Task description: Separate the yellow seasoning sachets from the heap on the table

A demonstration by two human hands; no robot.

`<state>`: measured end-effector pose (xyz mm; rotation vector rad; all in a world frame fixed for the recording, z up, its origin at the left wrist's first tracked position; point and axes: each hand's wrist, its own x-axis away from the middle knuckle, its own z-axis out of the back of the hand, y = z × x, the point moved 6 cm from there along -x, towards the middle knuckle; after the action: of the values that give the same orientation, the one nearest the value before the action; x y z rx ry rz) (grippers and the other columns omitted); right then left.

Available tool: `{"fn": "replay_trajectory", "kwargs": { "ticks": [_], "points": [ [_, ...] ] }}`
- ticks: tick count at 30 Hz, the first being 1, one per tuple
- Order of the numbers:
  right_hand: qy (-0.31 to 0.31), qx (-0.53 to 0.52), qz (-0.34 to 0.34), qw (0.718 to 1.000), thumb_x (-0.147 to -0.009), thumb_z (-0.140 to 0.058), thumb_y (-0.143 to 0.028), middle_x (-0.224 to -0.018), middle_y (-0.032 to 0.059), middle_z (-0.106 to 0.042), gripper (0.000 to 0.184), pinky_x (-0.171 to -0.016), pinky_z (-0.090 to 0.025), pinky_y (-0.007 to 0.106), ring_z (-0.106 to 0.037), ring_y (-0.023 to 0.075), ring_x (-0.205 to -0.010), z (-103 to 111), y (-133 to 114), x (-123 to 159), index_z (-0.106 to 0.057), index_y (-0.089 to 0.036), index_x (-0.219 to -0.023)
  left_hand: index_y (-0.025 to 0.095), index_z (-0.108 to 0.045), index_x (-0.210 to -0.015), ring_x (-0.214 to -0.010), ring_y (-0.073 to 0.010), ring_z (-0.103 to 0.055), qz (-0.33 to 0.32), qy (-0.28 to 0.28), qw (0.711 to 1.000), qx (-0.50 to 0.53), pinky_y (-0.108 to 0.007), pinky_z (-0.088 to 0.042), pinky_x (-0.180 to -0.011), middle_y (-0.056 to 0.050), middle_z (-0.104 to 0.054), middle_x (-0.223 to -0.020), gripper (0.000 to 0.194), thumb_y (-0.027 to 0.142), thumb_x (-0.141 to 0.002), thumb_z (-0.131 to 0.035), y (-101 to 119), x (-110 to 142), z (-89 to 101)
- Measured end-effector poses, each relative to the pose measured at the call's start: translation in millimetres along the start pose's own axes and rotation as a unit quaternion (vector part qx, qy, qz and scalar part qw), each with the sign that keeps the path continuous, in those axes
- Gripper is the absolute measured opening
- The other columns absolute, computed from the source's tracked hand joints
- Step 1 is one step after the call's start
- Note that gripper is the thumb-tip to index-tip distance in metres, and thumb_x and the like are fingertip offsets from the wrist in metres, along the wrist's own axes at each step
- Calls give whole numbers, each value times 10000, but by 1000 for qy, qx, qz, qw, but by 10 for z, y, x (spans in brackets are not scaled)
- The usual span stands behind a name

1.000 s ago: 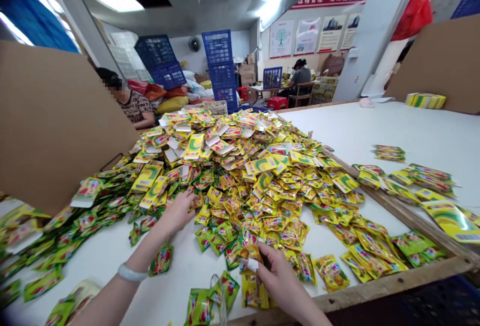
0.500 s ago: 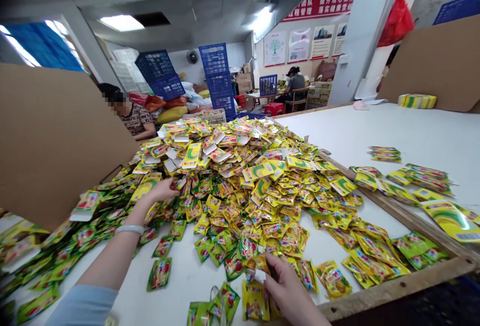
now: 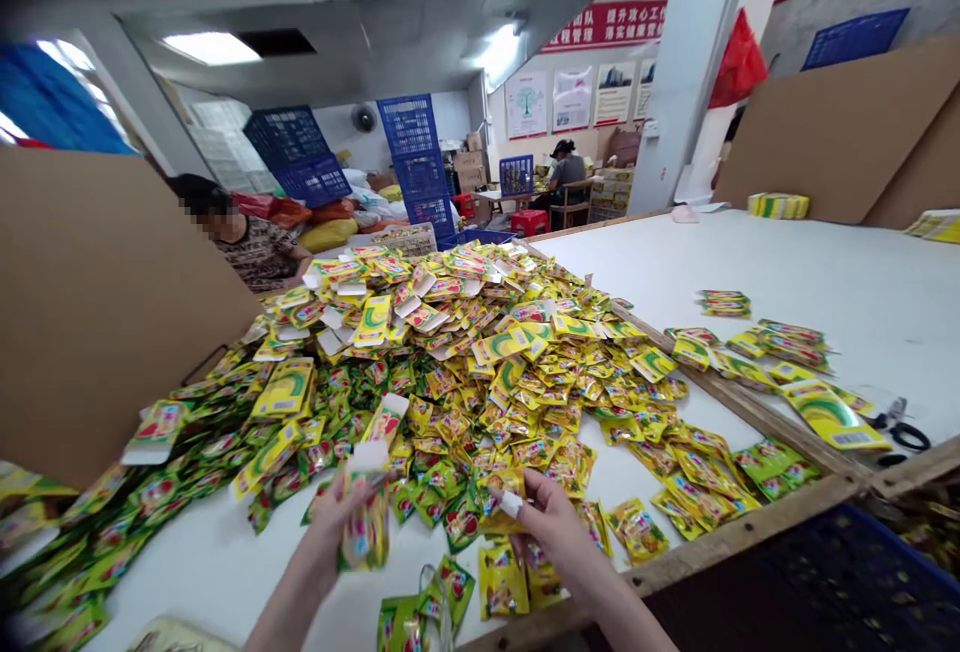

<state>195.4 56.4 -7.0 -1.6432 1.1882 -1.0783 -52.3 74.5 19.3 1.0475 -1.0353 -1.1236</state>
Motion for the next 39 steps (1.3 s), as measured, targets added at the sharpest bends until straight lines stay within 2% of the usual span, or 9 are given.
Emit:
{"fn": "replay_trajectory", "kwargs": {
  "ticks": [2, 6, 11, 15, 20, 23, 28, 35, 39],
  "points": [
    [0, -37, 19, 999, -652, -712, -438, -557, -69, -533, 331, -302, -317, 141, -402, 29, -330, -122, -136, 5, -549, -172, -761, 109, -623, -891, -778, -284, -677, 70, -38, 990, 117, -396, -527, -681, -146, -718, -843, 455, 492, -646, -605, -206, 301, -220],
    [-23, -55, 61, 996, -638, -726, -423, -612, -64, -539, 340, -300, -291, 145, -382, 22, -334, -486, -391, 68, -543, -180, -790, 117, -665, -825, -824, -315, -667, 204, -130, 894, 378, -404, -501, -747, -124, -719, -772, 429, 390, -513, -774, -446, 769, -621],
    [-98, 78, 149, 981, -696, -681, -250, -629, -51, -515, 160, -442, -364, 169, -435, 62, -491, -904, -571, 272, -555, -179, -764, 151, -619, -951, -712, -255, -651, 59, -156, 951, 261, -373, -504, -688, -69, -692, -772, 547, 393, -496, -805, -197, 908, -604],
    [-173, 288, 261, 905, -698, -543, -31, -796, -3, -567, 201, -722, -424, 228, -531, 127, -777, -1020, -704, 504, -625, -184, -799, 186, -424, -1224, -1046, -283, -570, -33, -166, 967, 189, -362, -447, -888, -107, -636, -1102, 726, 281, -581, -749, -20, 918, -595],
    [-277, 451, 214, 821, -675, -441, 14, -972, 36, -568, 388, -812, -409, 246, -537, 152, -906, -991, -742, 650, -648, -199, -925, 198, -43, -1387, -989, -252, -597, -4, -255, 953, 164, -341, -459, -830, -117, -618, -1121, 1006, 134, -599, -664, -69, 947, -793],
    [-255, 472, 185, 823, -657, -445, 0, -952, 34, -571, 470, -774, -426, 256, -542, 155, -855, -851, -755, 614, -583, -211, -1054, 191, 112, -1378, -806, -180, -623, 20, -285, 944, 164, -289, -456, -744, -92, -640, -1027, 1082, 132, -618, -655, -93, 884, -858],
    [-139, 430, 226, 863, -706, -423, -26, -787, 38, -609, 277, -666, -429, 231, -569, 148, -744, -507, -730, 494, -640, -183, -778, 173, 217, -1359, -615, -116, -570, 22, -356, 928, 109, -230, -418, -613, -7, -633, -812, 1198, 251, -610, -714, -153, 676, -1035],
    [-214, 348, 232, 883, -845, -444, -286, -749, 69, -664, 260, -633, -467, 234, -619, 160, -711, -251, -332, 315, -666, -174, -770, 182, 20, -1412, -1246, -284, -391, -14, -382, 924, -1, -396, -264, -1029, -107, -559, -1208, 1161, 387, -558, -738, -96, 453, -1396],
    [11, 429, 262, 865, -830, -448, -330, -789, 77, -669, 226, -624, -474, 297, -616, 204, -710, 602, -755, 169, -644, -218, -825, 213, -209, -1373, -1172, -287, -463, -37, -286, 955, -64, -406, -324, -990, -115, -529, -1231, 904, 436, -639, -687, 19, 245, -1223]
  ]
}}
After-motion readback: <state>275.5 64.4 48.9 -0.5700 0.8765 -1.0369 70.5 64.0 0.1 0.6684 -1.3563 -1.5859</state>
